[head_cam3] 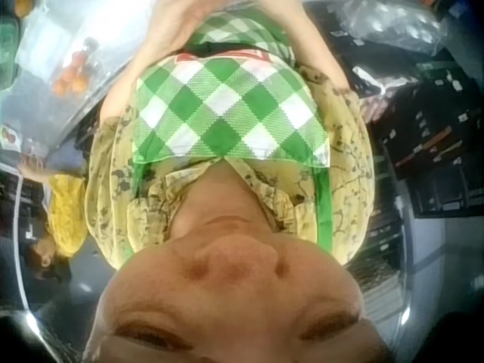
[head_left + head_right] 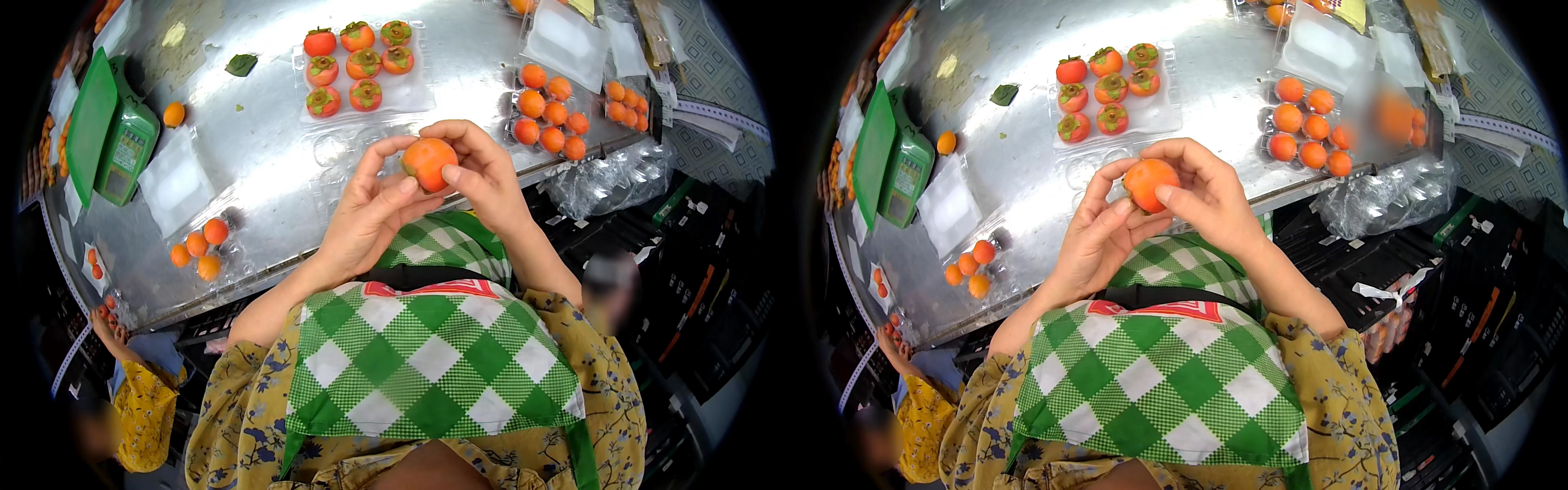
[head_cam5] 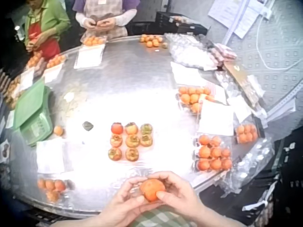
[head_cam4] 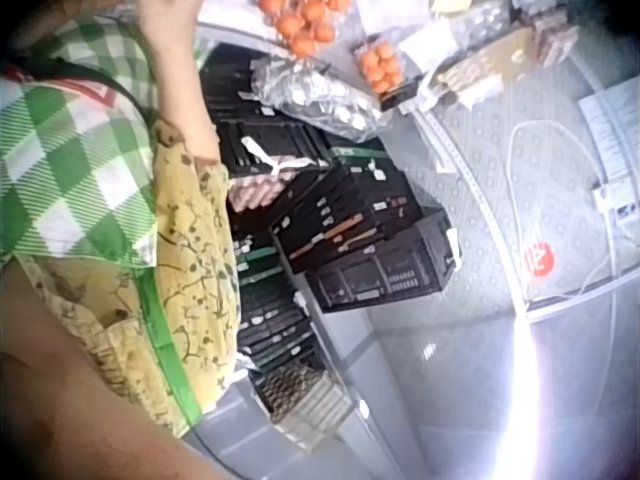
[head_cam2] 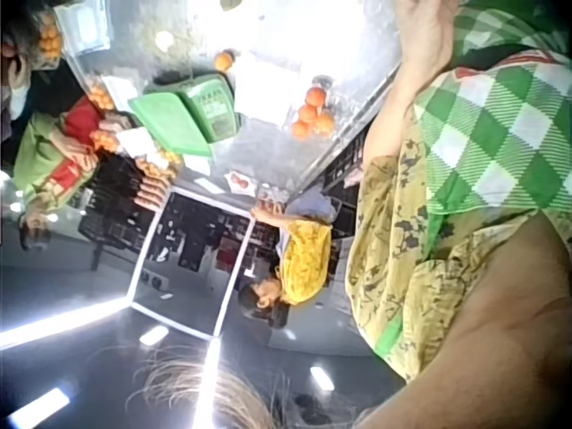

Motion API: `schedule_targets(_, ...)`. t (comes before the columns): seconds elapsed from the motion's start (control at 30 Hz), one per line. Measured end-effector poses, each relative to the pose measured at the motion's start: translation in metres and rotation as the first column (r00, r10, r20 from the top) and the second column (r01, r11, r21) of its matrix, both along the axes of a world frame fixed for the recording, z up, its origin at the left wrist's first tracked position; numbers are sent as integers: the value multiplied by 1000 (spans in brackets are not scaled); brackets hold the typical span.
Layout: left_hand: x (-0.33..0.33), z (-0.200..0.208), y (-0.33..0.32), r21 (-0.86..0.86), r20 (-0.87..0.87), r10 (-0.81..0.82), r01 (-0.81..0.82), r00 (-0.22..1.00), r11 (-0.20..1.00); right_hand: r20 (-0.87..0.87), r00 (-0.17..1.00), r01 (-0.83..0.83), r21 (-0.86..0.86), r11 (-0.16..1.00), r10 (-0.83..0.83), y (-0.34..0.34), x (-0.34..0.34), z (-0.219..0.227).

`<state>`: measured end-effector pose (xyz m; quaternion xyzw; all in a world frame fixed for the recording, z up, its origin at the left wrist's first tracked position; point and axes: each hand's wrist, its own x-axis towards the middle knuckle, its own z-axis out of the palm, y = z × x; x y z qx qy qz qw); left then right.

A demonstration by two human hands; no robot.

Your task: The person arranges persimmons and oranges into clear plastic trays, seals them with lids, and places the finished packages into a black crate. The person handles loose fruit on the table, organizing them into trays.

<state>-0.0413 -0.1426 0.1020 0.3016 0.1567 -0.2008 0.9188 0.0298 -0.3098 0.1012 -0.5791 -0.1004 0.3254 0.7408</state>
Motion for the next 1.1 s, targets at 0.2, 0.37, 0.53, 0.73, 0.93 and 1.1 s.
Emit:
schedule_targets(0.2, -2, -1, 1, 83, -32, -45, 48, 998, 995, -348, 926, 210, 152, 966, -147, -29, 18, -6)
schedule_targets(0.37, -1, -12, 5, 114, -82, -57, 66, 995, 991, -111, 884, 448, -80, 890, -455, -123, 75, -13)
schedule_targets(0.53, 10, -16, 4, 151, -128, -99, 118, 987, 981, 302, 643, 766, -234, 599, -704, -261, 162, -32)
schedule_targets(0.73, 29, -22, 3, 172, -151, -76, 102, 986, 980, 175, 657, 664, -594, 454, -733, -313, 235, -30)
schedule_targets(0.93, 46, -22, -1, 168, -169, -60, 89, 984, 982, -203, 517, 664, -518, 539, -832, -339, 286, -40)
schedule_targets(1.1, 55, -25, -5, 210, -161, -56, 89, 985, 974, -295, 499, 688, -437, 580, -815, -334, 312, -46)
